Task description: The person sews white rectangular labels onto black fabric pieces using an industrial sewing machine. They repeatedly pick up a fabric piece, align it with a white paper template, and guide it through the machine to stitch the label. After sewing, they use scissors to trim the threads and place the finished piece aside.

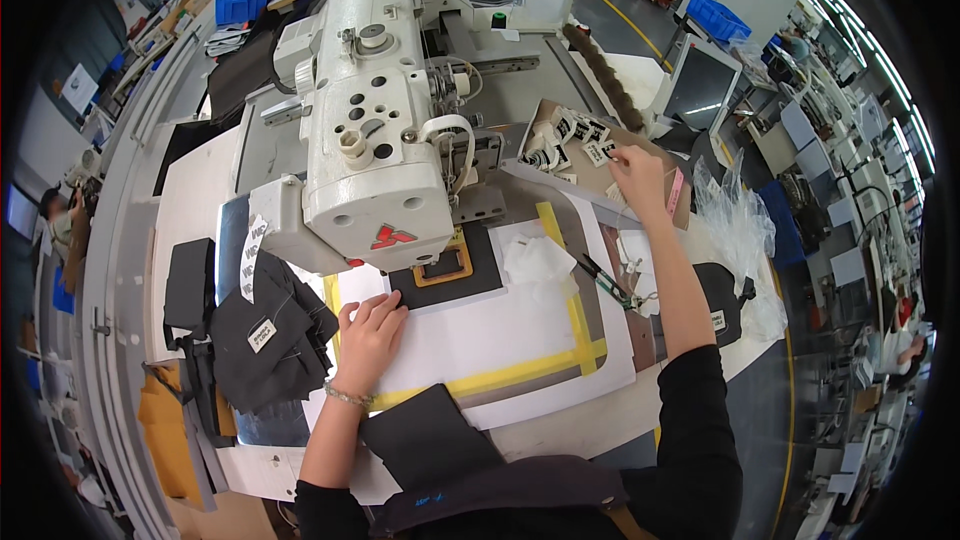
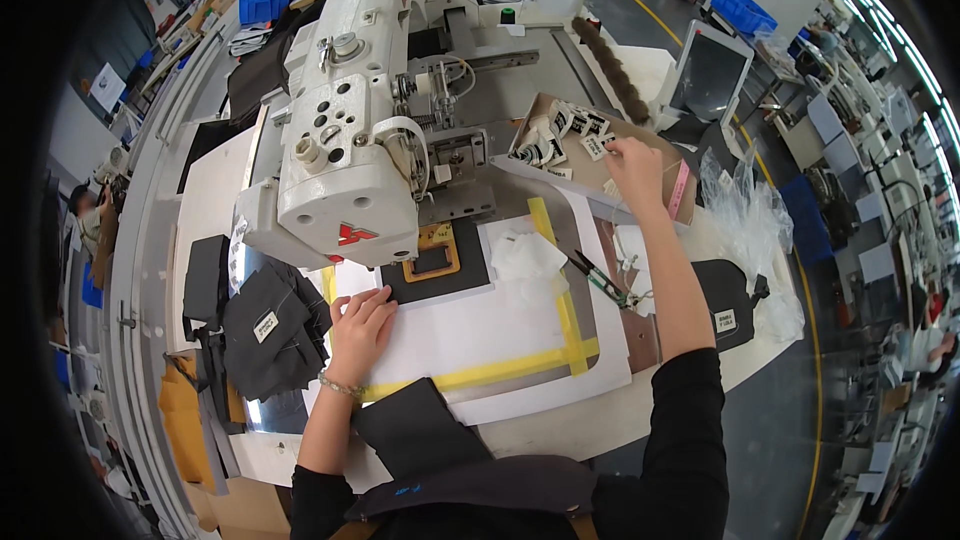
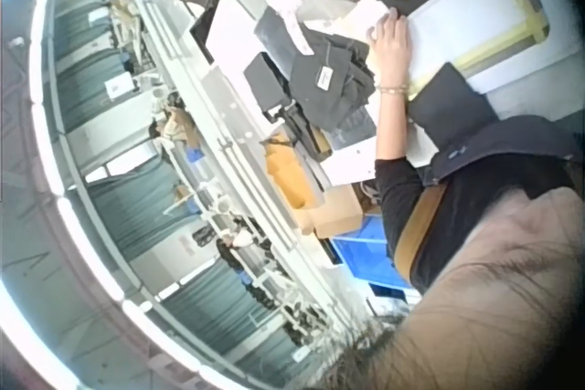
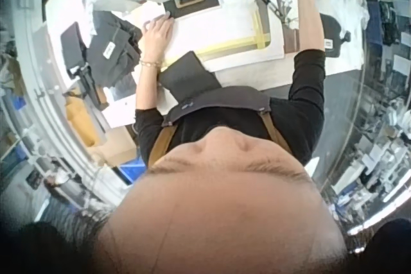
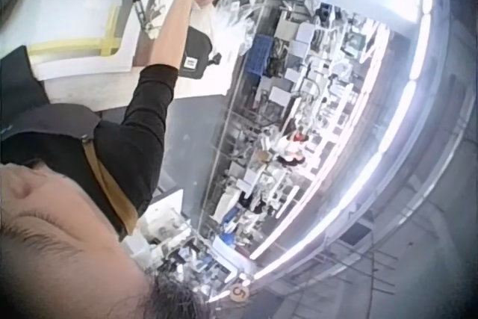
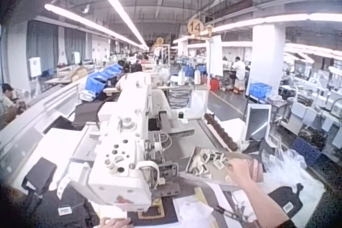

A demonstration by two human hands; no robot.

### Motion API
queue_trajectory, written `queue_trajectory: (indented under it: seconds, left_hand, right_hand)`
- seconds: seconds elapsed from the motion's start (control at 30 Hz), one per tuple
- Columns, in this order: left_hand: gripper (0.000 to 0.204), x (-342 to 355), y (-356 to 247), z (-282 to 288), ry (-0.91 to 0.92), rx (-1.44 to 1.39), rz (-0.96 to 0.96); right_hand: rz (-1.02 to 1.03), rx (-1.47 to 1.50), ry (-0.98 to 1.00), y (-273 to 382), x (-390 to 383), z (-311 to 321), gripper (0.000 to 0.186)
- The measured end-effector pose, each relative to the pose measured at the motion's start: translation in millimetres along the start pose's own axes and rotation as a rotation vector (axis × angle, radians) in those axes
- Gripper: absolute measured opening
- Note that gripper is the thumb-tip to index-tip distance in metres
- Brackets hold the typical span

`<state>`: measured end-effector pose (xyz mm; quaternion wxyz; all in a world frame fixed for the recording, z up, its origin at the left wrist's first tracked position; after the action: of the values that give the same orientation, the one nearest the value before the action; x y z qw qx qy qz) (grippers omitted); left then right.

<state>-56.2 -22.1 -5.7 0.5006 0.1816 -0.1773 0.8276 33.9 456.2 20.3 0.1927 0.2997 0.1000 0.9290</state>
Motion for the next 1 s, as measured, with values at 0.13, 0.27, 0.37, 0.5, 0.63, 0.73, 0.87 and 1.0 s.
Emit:
queue_trajectory:
  seconds: [0.13, 0.27, 0.37, 0.5, 0.63, 0.73, 0.87, 1.0]
  left_hand:
    - [0.016, -3.3, 0.9, 0.2, 0.006, -0.006, 0.021]
    - [0.017, -1.0, 0.1, 0.2, 0.006, -0.026, 0.014]
    - [0.018, -3.1, 1.0, 2.2, 0.005, -0.033, 0.022]
    - [0.018, -1.1, -0.3, 3.2, -0.009, -0.030, 0.008]
    - [0.018, -3.5, 1.4, 1.4, -0.014, -0.039, 0.013]
    - [0.016, -1.0, 1.3, 6.0, -0.016, -0.062, -0.004]
    - [0.016, 3.5, -1.7, 19.4, -0.047, -0.156, 0.009]
    - [0.022, 15.5, -14.3, 27.1, -0.160, -0.375, 0.066]
  right_hand:
    - [0.038, -0.117, 0.066, 9.2, 16.1, -29.4, 0.017]
    - [0.050, -0.231, 0.101, -3.7, 24.6, -47.6, 0.010]
    - [0.088, -0.333, 0.084, 4.7, 22.3, -51.0, 0.008]
    - [0.091, -0.338, 0.077, 0.9, 22.1, -45.9, 0.008]
    - [0.038, -0.170, -0.128, 18.1, 30.8, -21.5, 0.005]
    - [-0.075, 0.063, -0.132, 55.1, 38.0, 12.6, 0.004]
    - [0.064, 0.345, -0.124, 124.7, 11.6, 20.8, 0.011]
    - [0.292, 0.576, 0.159, 197.9, -50.0, 5.0, 0.014]
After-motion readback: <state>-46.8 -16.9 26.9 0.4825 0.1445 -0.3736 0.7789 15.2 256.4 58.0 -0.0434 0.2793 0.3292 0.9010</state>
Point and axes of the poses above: each hand's wrist, its own x-axis towards the middle knuckle, its own z-axis out of the back of the hand, y = z × x, the point moved 2 cm from there along x, towards the middle knuckle, and after that the axes turned 1 degree about -y, right-handed, at the moved point
